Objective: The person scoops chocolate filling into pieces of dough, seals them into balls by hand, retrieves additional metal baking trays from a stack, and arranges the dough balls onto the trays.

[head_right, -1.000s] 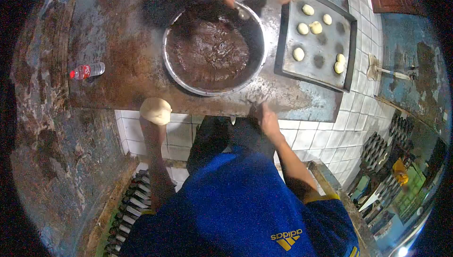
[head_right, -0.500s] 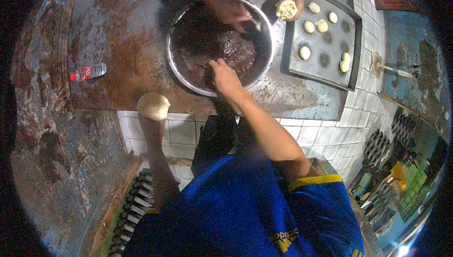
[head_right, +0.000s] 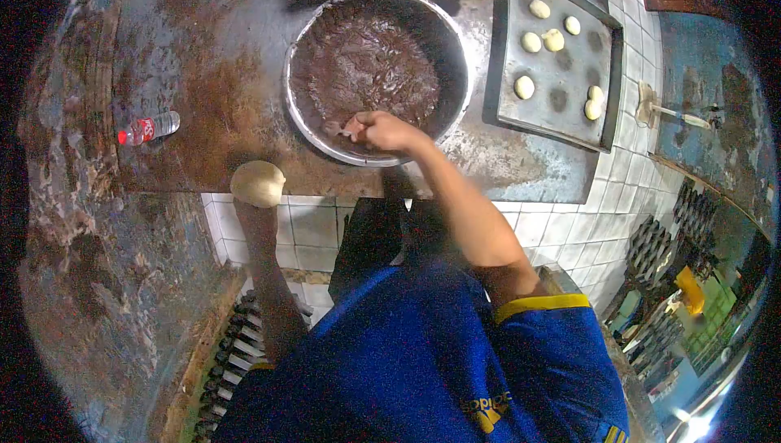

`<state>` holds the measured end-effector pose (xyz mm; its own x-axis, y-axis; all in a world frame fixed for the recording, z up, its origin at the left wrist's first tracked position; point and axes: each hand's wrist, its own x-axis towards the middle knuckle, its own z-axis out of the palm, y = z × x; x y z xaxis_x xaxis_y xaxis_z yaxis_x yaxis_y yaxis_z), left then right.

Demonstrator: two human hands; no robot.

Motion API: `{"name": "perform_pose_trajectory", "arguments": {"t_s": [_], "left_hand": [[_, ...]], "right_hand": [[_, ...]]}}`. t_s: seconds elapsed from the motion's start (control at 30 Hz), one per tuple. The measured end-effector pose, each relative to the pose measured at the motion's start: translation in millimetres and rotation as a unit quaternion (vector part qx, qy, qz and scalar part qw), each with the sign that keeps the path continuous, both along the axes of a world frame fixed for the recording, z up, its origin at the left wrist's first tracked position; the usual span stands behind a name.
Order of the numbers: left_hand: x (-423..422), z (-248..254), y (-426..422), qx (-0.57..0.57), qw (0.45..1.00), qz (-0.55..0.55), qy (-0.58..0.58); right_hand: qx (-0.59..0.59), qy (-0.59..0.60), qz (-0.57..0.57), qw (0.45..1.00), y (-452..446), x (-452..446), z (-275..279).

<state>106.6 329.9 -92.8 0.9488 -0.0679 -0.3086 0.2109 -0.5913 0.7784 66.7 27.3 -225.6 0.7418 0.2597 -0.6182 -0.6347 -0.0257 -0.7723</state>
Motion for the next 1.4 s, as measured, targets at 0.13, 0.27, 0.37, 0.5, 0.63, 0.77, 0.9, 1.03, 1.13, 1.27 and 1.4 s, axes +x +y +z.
{"name": "perform_pose_trajectory", "arguments": {"t_s": [0.13, 0.27, 0.37, 0.5, 0.63, 0.77, 0.9, 1.03, 1.13, 1.27, 1.4], "left_hand": [[3, 1, 0, -0.005, 0.999, -0.037, -0.004], [0, -7, 0, -0.054, 0.998, -0.015, -0.011], [-1, -6, 4, 0.037, 0.997, -0.035, -0.050], [0, -9, 14, -0.021, 0.999, -0.038, -0.009], [5, -7, 10, -0.009, 0.999, -0.029, -0.009], [5, 1, 5, 0.005, 1.000, -0.031, -0.002], [2, -2, 10, 0.034, 0.998, -0.040, -0.044], [3, -3, 10, 0.008, 0.999, -0.032, 0.010], [0, 3, 3, -0.013, 1.000, -0.016, 0.014], [-3, -4, 5, -0.063, 0.998, 0.017, 0.015], [-1, 6, 4, -0.011, 0.999, -0.041, 0.009]], "right_hand": [[-0.113, -0.051, -0.049, 0.991, 3, 2, 21], [-0.288, -0.133, -0.041, 0.947, 32, -4, -3], [-0.327, -0.159, -0.077, 0.928, 53, -10, -17], [-0.110, -0.120, -0.046, 0.986, 28, -3, -16], [0.087, -0.032, -0.073, 0.993, 11, 8, 34], [-0.216, -0.121, -0.024, 0.969, 20, -3, -9], [-0.391, -0.154, -0.024, 0.907, 39, -7, -1], [0.055, 0.002, -0.036, 0.998, 8, 4, 37], [0.009, -0.080, -0.056, 0.995, 10, -3, 12], [-0.300, -0.156, -0.039, 0.940, 34, -6, -4], [-0.183, -0.102, -0.082, 0.974, 42, -1, -13]]}}
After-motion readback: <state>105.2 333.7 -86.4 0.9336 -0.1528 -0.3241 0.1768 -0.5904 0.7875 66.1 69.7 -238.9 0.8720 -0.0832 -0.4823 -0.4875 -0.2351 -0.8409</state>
